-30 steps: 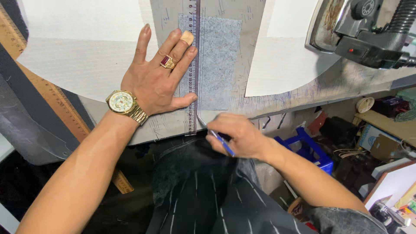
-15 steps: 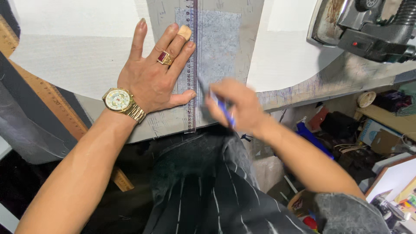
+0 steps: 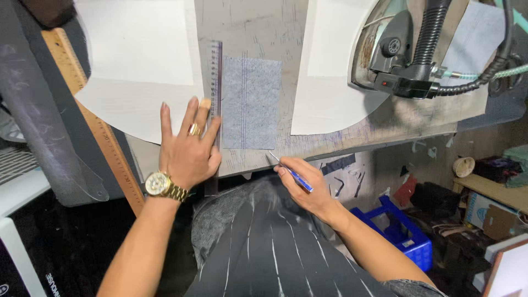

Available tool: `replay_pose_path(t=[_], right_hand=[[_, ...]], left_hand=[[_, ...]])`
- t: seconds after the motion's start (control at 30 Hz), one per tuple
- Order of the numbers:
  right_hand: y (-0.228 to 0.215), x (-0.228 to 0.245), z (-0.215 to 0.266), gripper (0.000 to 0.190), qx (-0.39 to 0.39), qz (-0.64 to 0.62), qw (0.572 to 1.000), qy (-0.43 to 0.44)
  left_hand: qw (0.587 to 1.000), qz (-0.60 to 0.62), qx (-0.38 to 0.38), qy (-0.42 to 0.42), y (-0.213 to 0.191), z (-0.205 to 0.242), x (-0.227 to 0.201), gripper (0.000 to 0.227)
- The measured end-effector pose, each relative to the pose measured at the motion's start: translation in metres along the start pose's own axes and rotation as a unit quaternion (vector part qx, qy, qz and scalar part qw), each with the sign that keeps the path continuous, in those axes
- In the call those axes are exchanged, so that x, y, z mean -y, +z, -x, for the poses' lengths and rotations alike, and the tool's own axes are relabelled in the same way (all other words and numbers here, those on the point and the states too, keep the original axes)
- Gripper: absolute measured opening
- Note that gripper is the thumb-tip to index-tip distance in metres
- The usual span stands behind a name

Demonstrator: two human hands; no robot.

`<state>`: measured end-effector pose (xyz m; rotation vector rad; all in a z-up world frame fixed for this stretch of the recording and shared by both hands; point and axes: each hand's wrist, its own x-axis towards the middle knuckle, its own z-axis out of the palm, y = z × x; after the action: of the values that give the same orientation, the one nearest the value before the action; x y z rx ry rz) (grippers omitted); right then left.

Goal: The person irons a piece of white paper, then uses a ruler and pen to mark measurements on a piece of denim fabric. They iron the fabric again, continue marking lines, and finally cut the fabric along the marked lines using shears.

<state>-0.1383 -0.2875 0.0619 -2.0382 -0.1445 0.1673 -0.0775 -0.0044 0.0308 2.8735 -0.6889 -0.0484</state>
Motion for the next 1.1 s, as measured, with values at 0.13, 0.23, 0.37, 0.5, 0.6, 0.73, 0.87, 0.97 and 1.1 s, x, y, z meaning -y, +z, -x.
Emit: replay_pose_path(t=[0.13, 0.23, 0.37, 0.5, 0.6, 0.73, 0.87, 0.97, 1.1], right_hand=[[-0.005, -0.008, -0.014, 0.015, -0.030, -0.010, 0.999, -0.035], [-0.002, -0.017, -0.041, 0.014, -0.051, -0.016, 0.996, -0.072], [0.029, -0.051, -0.101, 0.020, -0.041, 0.050, 0.973, -0.223], [0.057, -0.062, -0.188, 0.038, 0.013, 0.285, 0.929, -0.237], [0.050, -0.031, -0.204, 0.024, 0.125, 0.324, 0.931, -0.113], [0.041, -0.043, -0.177, 0.032, 0.086, 0.262, 0.960, -0.038], [0.017, -0.024, -0.143, 0.015, 0.054, 0.005, 0.998, -0.040], [0.041, 0.003, -0.126, 0.022, 0.048, -0.095, 0.988, -0.116], [0.052, 0.060, -0.103, 0.015, -0.001, -0.193, 0.964, -0.184]], left_hand=[[0.984, 0.004, -0.134, -0.117, 0.037, 0.055, -0.038, 0.025], [0.965, -0.023, -0.155, -0.213, 0.046, 0.075, -0.064, 0.010], [0.954, -0.047, -0.134, -0.265, 0.050, 0.082, -0.080, 0.025], [0.937, 0.001, -0.143, -0.319, 0.043, 0.077, -0.090, 0.044], [0.924, 0.070, -0.120, -0.357, 0.044, 0.076, -0.094, 0.054], [0.890, 0.076, -0.030, -0.448, 0.054, 0.075, -0.086, 0.051], [0.859, 0.148, -0.078, -0.484, 0.042, 0.075, -0.102, 0.025], [0.806, 0.295, -0.224, -0.462, 0.061, 0.085, -0.096, 0.013], [0.739, 0.379, -0.335, -0.445, 0.060, 0.089, -0.072, 0.014]])
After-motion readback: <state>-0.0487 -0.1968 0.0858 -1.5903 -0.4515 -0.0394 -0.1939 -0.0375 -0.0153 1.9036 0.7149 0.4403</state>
